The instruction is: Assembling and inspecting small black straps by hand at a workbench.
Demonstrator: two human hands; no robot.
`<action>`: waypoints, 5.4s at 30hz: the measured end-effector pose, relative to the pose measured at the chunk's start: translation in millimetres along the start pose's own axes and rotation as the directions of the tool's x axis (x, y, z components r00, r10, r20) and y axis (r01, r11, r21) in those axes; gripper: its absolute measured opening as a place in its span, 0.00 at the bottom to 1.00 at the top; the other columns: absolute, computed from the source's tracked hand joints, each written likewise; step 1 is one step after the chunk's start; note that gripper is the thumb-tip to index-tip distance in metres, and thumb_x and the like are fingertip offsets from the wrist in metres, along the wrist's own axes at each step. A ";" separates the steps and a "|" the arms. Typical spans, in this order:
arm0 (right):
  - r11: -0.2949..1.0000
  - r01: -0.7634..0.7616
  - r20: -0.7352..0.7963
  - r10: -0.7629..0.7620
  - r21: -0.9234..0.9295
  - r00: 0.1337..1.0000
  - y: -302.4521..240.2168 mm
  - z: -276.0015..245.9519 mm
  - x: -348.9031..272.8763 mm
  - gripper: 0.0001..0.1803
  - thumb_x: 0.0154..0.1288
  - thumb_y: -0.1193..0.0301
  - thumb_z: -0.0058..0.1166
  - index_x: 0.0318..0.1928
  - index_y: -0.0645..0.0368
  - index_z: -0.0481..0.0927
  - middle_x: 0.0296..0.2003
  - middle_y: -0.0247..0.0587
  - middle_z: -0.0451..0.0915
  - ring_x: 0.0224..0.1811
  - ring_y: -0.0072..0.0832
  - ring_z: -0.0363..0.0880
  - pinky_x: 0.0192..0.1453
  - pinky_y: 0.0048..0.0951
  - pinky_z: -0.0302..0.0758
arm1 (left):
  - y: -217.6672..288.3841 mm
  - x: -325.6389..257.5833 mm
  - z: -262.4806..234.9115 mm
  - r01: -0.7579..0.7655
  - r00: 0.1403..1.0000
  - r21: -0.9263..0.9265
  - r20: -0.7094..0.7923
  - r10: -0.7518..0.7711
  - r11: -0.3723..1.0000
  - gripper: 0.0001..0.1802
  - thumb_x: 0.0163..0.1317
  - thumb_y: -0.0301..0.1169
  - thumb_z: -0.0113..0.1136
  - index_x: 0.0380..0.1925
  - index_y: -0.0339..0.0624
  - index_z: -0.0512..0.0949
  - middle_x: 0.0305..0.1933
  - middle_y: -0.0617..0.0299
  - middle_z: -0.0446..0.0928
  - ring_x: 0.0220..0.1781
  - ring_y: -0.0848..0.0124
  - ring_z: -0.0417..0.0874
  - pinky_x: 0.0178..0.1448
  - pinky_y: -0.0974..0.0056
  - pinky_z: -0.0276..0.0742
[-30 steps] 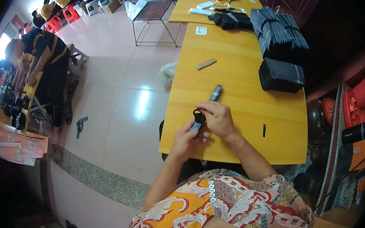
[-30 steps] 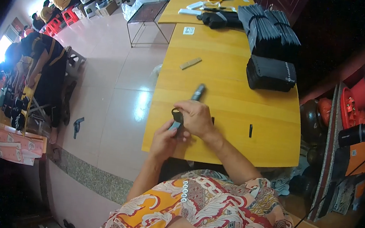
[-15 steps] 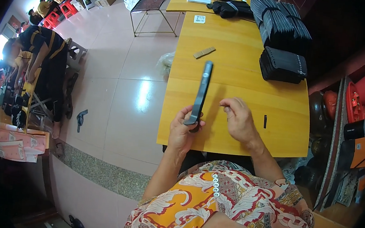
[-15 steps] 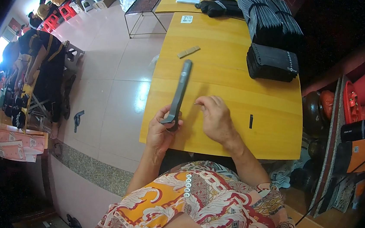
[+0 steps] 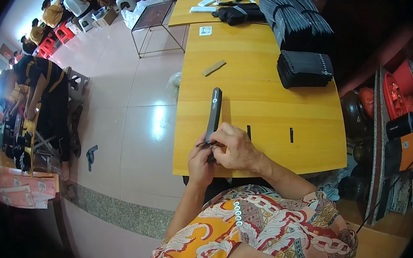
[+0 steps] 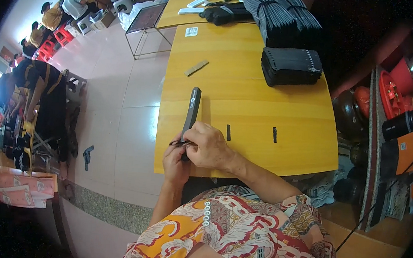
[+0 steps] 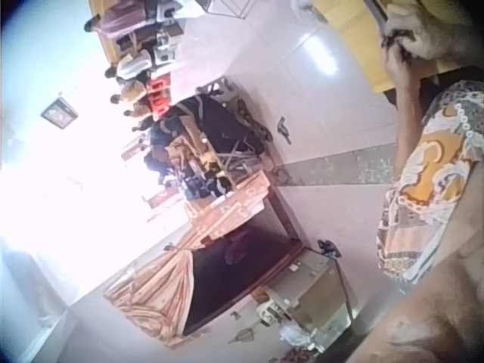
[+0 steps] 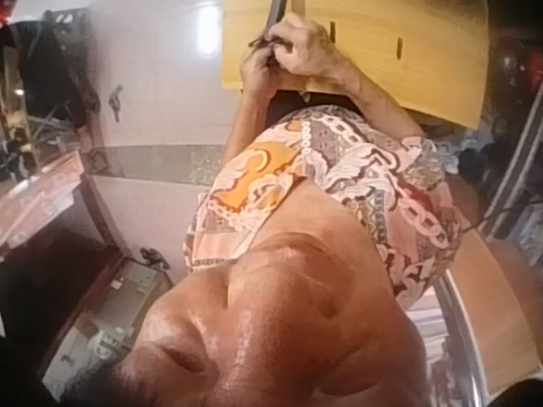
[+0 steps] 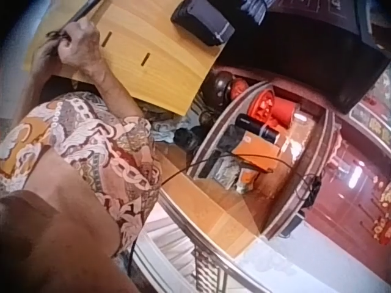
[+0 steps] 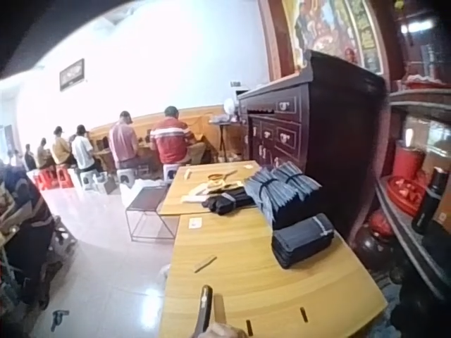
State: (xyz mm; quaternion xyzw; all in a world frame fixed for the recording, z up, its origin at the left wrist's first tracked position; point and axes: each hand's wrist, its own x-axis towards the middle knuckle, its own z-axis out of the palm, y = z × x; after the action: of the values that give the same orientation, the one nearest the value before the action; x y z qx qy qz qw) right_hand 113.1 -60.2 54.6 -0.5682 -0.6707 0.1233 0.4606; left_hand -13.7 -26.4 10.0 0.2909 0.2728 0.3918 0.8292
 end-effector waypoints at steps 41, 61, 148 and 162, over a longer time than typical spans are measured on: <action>0.453 -0.773 -0.888 -0.102 -0.444 0.449 97.7 -281.9 -51.7 0.09 0.57 0.70 0.53 0.28 0.64 0.76 0.22 0.50 0.76 0.26 0.41 0.75 0.35 0.36 0.71 | 58.8 -37.2 -69.2 0.093 0.966 0.145 0.226 -0.125 0.985 0.24 0.61 0.28 0.52 0.55 0.30 0.63 0.35 0.51 0.76 0.27 0.65 0.79 0.33 0.66 0.77; 0.756 -0.172 -0.093 0.147 -0.632 0.985 103.0 -16.9 25.4 0.06 0.52 0.72 0.49 0.28 0.63 0.74 0.28 0.50 0.71 0.28 0.46 0.75 0.29 0.41 0.74 | 16.0 27.1 -26.3 0.158 0.985 -0.313 -0.020 -0.173 0.936 0.20 0.68 0.45 0.37 0.48 0.41 0.67 0.24 0.62 0.67 0.19 0.72 0.65 0.25 0.68 0.62; 0.989 -0.041 0.255 0.003 0.144 0.967 18.4 10.6 6.8 0.05 0.50 0.79 0.54 0.28 0.63 0.72 0.25 0.49 0.74 0.30 0.46 0.74 0.34 0.40 0.71 | 24.1 23.3 -13.0 0.086 0.995 0.363 0.023 -0.101 0.928 0.16 0.68 0.40 0.42 0.28 0.41 0.70 0.20 0.70 0.66 0.18 0.83 0.65 0.18 0.77 0.60; 0.993 -0.012 0.327 -0.028 0.119 0.944 24.6 3.4 5.9 0.03 0.54 0.77 0.51 0.29 0.63 0.70 0.26 0.52 0.72 0.30 0.49 0.73 0.33 0.42 0.70 | 16.8 24.7 -12.4 0.063 0.998 0.331 -0.004 -0.065 0.942 0.13 0.66 0.38 0.43 0.27 0.44 0.70 0.20 0.69 0.65 0.21 0.80 0.66 0.22 0.73 0.62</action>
State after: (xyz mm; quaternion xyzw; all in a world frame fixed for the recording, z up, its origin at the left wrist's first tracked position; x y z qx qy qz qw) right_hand 126.9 -45.8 38.6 -0.5085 -0.7317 0.2542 0.3760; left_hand -16.9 5.8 7.7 0.4182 0.3410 0.3122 0.7819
